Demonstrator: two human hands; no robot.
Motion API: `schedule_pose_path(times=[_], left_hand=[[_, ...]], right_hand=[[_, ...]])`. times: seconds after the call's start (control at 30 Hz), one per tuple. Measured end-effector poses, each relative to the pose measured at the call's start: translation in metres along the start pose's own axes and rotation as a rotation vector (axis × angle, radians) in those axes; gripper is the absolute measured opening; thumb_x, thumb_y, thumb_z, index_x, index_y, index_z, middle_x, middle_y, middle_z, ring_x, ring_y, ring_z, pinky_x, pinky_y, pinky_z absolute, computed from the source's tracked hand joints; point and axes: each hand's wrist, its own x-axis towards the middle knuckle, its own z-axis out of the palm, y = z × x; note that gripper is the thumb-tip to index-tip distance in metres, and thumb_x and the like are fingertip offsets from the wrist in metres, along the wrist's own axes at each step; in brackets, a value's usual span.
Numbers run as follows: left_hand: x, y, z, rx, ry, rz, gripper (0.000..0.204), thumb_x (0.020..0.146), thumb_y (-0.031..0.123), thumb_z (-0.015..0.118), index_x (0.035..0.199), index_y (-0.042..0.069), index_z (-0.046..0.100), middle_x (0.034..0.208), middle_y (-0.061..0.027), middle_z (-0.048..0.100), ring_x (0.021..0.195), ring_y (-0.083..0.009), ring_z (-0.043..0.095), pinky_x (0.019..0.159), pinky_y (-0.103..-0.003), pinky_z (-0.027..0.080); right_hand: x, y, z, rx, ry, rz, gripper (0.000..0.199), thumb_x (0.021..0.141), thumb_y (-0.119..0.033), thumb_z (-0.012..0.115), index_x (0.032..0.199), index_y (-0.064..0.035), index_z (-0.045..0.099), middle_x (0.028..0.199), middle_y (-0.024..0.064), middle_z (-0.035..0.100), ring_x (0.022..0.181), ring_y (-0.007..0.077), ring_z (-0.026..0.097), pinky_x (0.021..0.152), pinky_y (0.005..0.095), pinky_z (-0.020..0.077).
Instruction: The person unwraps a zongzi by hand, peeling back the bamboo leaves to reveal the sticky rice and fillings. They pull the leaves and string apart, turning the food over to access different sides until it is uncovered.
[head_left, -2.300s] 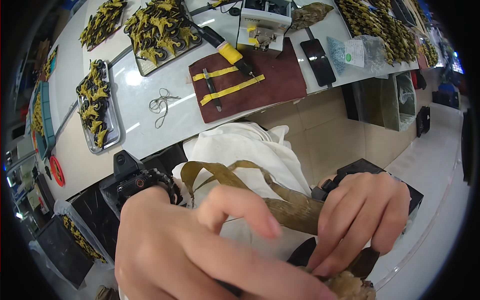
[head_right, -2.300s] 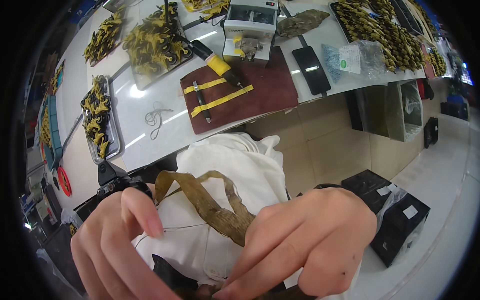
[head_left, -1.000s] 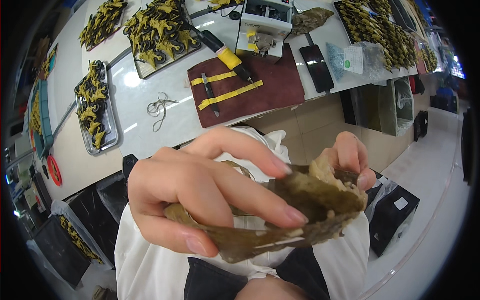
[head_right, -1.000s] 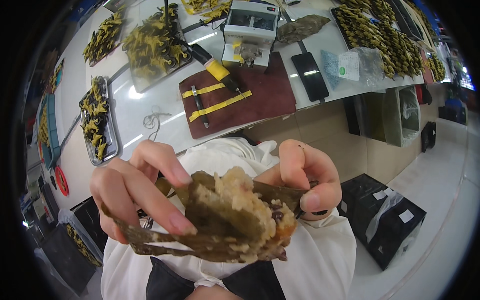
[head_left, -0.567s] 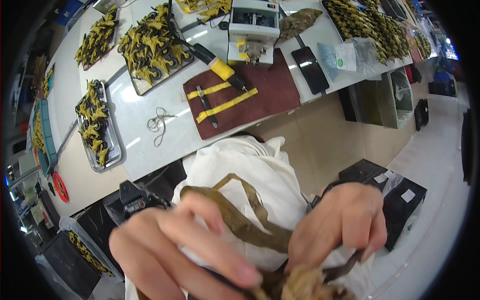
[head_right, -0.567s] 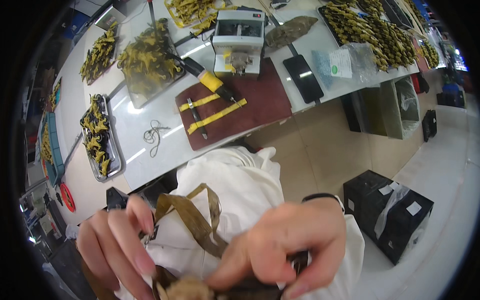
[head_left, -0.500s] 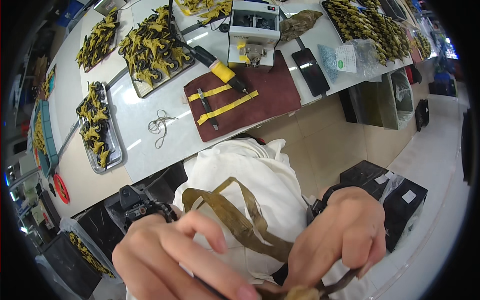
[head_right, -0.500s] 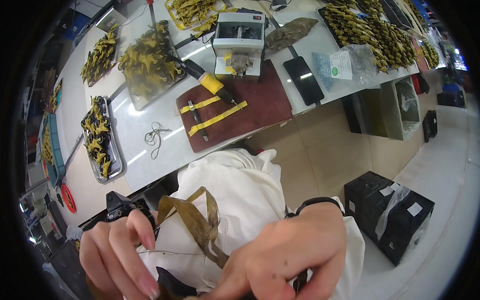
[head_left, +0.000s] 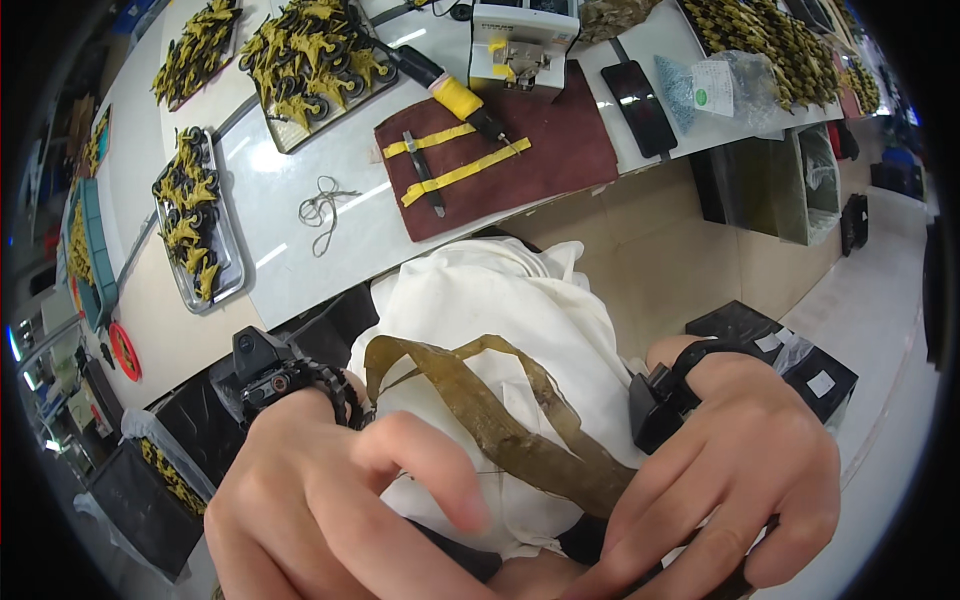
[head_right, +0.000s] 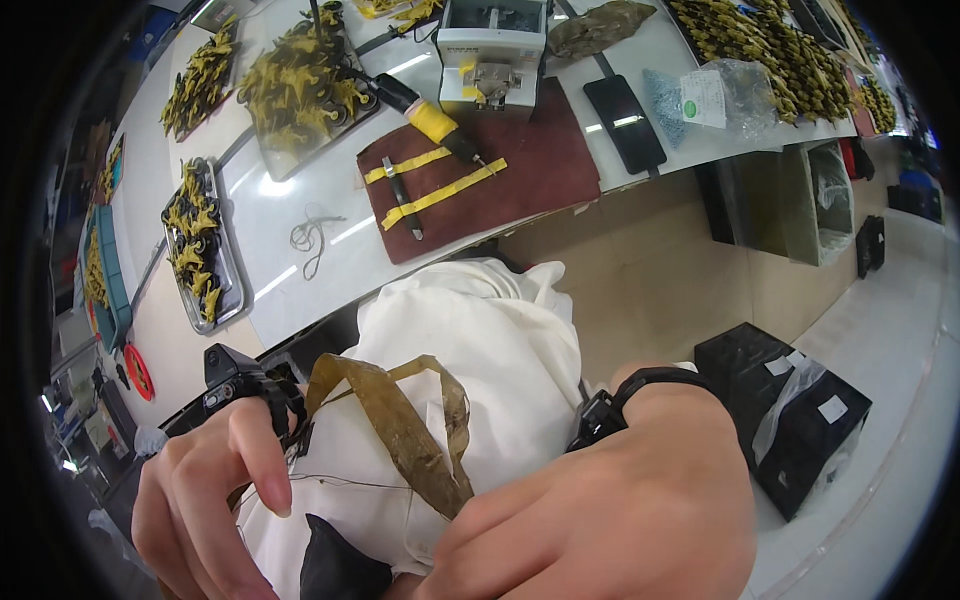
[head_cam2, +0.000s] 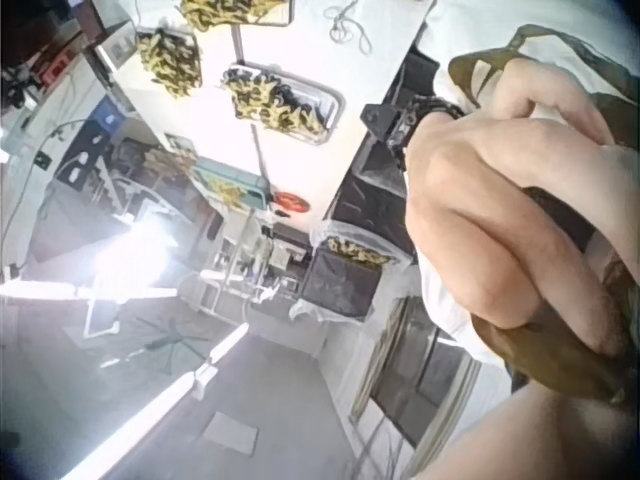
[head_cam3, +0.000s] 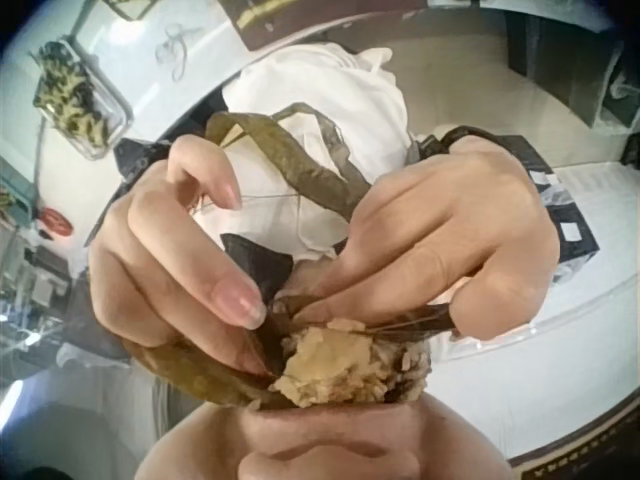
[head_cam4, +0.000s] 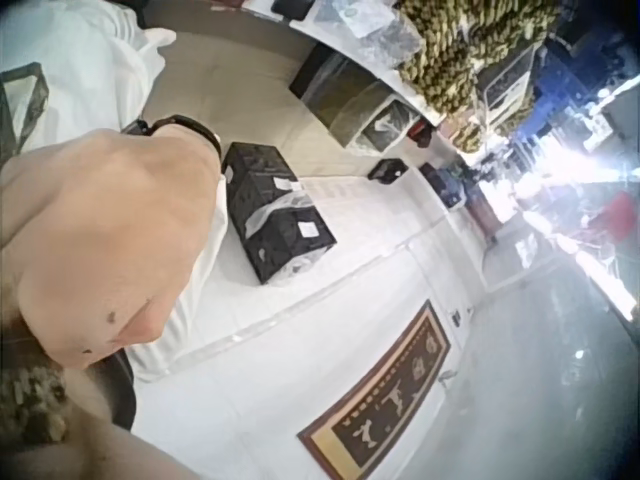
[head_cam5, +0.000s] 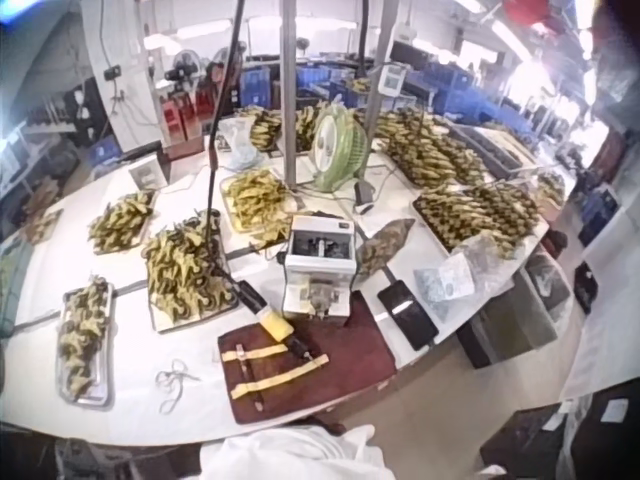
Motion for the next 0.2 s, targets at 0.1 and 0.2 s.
schedule_pose_path(times=[0.1, 0.2], left_hand=[[-0.005, -0.001, 0.002, 0.002, 0.023, -0.003, 0.023, 0.082, 0.014, 0.052, 0.062, 0.015, 0.039, 0.068, 0.0007, 0.065, 0.086, -0.0115, 0.055, 0.08, -0.032, 0.03], [-0.026, 0.016, 0.009, 0.258, 0.328, -0.292, 0.011, 0.081, 0.019, 0.053, 0.078, 0.012, 0.046, 0.082, -0.0005, 0.065, 0.098, -0.0127, 0.047, 0.083, -0.033, 0.026]], right_hand=[[-0.016, 0.016, 0.012, 0.084, 0.102, -0.02, 0.02, 0.089, -0.012, 0.038, 0.07, -0.0042, 0.038, 0.079, 0.0324, 0.056, 0.058, 0.0364, 0.059, 0.039, 0.0325, 0.045], [-0.017, 0.017, -0.009, 0.416, -0.033, 0.107, 0.015, 0.086, -0.013, 0.044, 0.077, -0.0027, 0.037, 0.093, 0.0378, 0.047, 0.072, 0.0467, 0.052, 0.052, 0.0469, 0.0422]])
